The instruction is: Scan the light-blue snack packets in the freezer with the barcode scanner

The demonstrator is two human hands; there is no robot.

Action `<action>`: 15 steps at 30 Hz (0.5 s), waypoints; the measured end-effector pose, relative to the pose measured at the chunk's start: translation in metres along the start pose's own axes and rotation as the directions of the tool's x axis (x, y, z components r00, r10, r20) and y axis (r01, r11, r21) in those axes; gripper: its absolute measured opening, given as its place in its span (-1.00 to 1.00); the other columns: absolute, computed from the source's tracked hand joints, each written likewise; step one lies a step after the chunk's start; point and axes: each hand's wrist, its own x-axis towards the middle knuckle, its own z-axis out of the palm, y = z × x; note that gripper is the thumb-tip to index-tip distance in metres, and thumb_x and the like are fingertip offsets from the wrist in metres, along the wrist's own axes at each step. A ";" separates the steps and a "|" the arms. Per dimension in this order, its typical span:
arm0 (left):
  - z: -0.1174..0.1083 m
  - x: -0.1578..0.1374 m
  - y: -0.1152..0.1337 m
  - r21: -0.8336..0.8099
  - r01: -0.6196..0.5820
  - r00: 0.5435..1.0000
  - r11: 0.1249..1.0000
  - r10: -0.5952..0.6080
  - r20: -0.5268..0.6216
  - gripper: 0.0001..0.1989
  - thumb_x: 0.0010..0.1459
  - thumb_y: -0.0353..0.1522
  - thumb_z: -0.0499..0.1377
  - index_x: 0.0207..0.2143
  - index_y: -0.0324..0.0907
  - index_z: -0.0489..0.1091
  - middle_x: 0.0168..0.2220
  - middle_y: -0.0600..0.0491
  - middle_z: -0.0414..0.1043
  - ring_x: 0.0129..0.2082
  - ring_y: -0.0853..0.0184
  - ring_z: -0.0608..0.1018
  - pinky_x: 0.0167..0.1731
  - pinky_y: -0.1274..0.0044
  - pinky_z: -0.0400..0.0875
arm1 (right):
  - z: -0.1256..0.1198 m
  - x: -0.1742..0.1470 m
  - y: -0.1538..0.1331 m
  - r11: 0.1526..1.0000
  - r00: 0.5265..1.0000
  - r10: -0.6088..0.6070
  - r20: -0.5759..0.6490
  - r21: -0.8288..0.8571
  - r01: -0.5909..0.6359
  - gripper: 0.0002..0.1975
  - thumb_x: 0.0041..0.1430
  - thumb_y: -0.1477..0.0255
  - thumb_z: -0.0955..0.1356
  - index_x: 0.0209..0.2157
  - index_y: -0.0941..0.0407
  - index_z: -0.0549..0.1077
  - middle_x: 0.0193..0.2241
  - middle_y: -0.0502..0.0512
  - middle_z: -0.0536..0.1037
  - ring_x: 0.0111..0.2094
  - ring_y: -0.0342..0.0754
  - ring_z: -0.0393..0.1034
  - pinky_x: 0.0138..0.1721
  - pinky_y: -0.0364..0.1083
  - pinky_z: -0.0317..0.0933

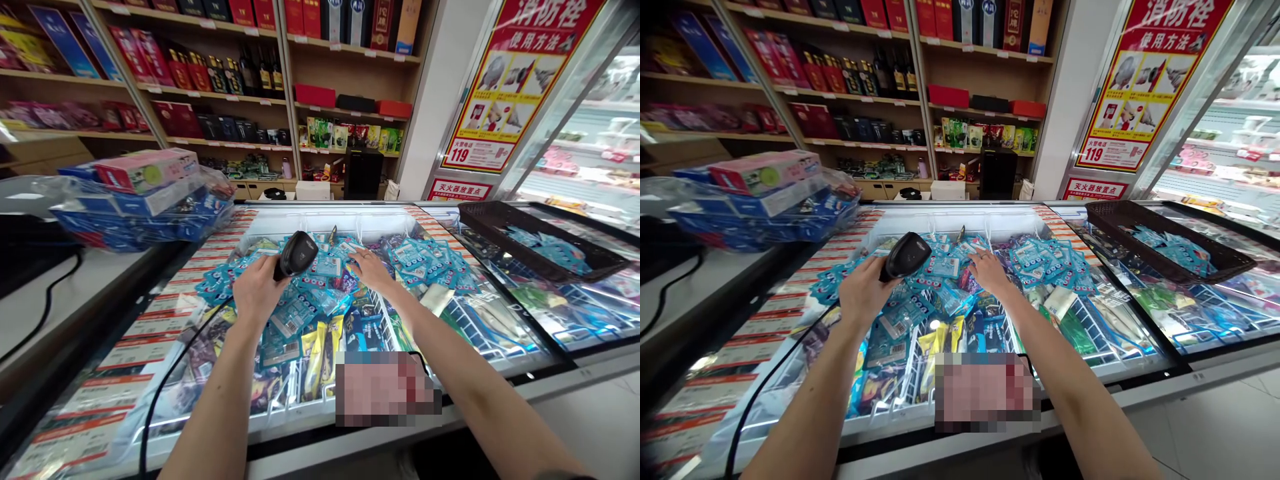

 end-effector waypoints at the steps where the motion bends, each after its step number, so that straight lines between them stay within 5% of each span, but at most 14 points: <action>1: 0.000 0.000 0.001 0.001 -0.013 1.000 1.000 0.013 0.005 -0.65 0.09 -0.19 0.10 -0.08 -0.11 0.33 -0.21 0.00 0.45 -0.20 0.18 0.47 -0.46 0.48 0.14 | -0.005 -0.008 0.000 1.000 1.000 -0.006 -0.014 0.008 0.006 -0.59 0.29 0.29 0.16 0.08 0.16 0.32 0.06 0.23 0.38 0.18 -0.01 0.13 0.18 0.00 0.01; 9: 0.000 -0.003 0.013 -0.004 -0.108 0.994 0.994 0.108 0.031 -0.66 0.12 -0.18 0.07 -0.08 -0.11 0.33 -0.20 -0.01 0.45 -0.20 0.19 0.48 -0.41 0.47 0.20 | -0.024 -0.048 -0.008 0.993 0.991 0.107 -0.086 0.062 -0.102 -0.60 0.28 0.20 0.14 -0.05 0.15 0.36 -0.11 0.21 0.44 -0.06 0.02 0.33 0.01 -0.01 0.18; 15: 0.001 -0.004 0.016 -0.013 -0.129 0.991 0.992 0.129 0.038 -0.66 0.12 -0.19 0.07 -0.08 -0.11 0.32 -0.17 -0.02 0.44 -0.20 0.18 0.48 -0.42 0.47 0.20 | -0.012 -0.047 -0.012 0.955 0.943 0.294 -0.157 0.076 -0.286 -0.18 0.08 -0.06 0.23 0.12 0.35 0.18 0.06 0.46 0.27 0.13 0.23 0.12 0.11 0.12 0.05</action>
